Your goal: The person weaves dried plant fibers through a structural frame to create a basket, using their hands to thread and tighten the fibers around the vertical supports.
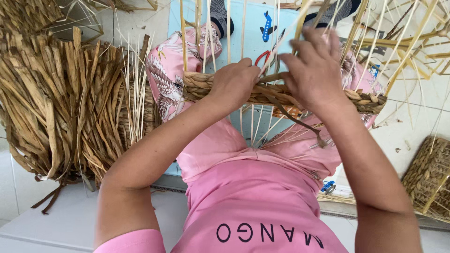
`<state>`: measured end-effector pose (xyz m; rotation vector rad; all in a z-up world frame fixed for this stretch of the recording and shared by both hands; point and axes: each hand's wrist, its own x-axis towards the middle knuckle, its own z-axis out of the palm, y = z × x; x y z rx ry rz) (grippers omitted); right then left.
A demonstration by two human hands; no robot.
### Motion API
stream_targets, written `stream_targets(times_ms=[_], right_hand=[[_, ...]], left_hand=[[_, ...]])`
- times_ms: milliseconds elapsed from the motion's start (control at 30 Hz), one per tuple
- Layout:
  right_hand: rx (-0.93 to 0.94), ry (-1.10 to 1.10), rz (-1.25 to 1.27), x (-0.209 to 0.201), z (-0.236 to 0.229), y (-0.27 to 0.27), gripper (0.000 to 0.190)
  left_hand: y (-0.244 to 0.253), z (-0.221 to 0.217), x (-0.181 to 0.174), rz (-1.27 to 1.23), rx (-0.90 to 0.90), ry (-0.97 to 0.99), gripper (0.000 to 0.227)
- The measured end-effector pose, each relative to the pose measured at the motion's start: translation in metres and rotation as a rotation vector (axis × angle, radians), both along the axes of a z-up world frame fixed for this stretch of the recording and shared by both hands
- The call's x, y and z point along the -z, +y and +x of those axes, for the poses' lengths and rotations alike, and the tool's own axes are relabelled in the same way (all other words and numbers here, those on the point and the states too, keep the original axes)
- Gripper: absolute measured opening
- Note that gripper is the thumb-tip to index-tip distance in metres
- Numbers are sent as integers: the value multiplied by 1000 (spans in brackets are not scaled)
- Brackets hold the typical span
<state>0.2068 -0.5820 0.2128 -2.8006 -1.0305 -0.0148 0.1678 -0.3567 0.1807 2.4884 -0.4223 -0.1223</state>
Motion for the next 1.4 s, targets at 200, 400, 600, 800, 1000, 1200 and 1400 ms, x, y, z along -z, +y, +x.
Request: stream_targets(times_ms=[200,400,600,800,1000,1200,1400], right_hand=[[-180,12,-245,-10,-22,16,18],[317,346,-253,-39,-49,-55,25],[473,116,-28,-54,-52,-109,25],[75,76,140,-21,-64,7,52],[321,495,-243,-51,-25,15,17],[-100,-366,312,-70,-38,24,19],[257,446,293,23,-13,21,7]], left_hand=[[1,6,1,-63,-66,79,13],[-1,11,3,-68,-156,99,18],[-6,20,8,84,211,-410,7],[-4,22,-3,57,300,-252,12],[5,36,-6,-200,370,228,30],[-5,31,3,-96,98,271,15],[1,11,20,-230,69,81,13]])
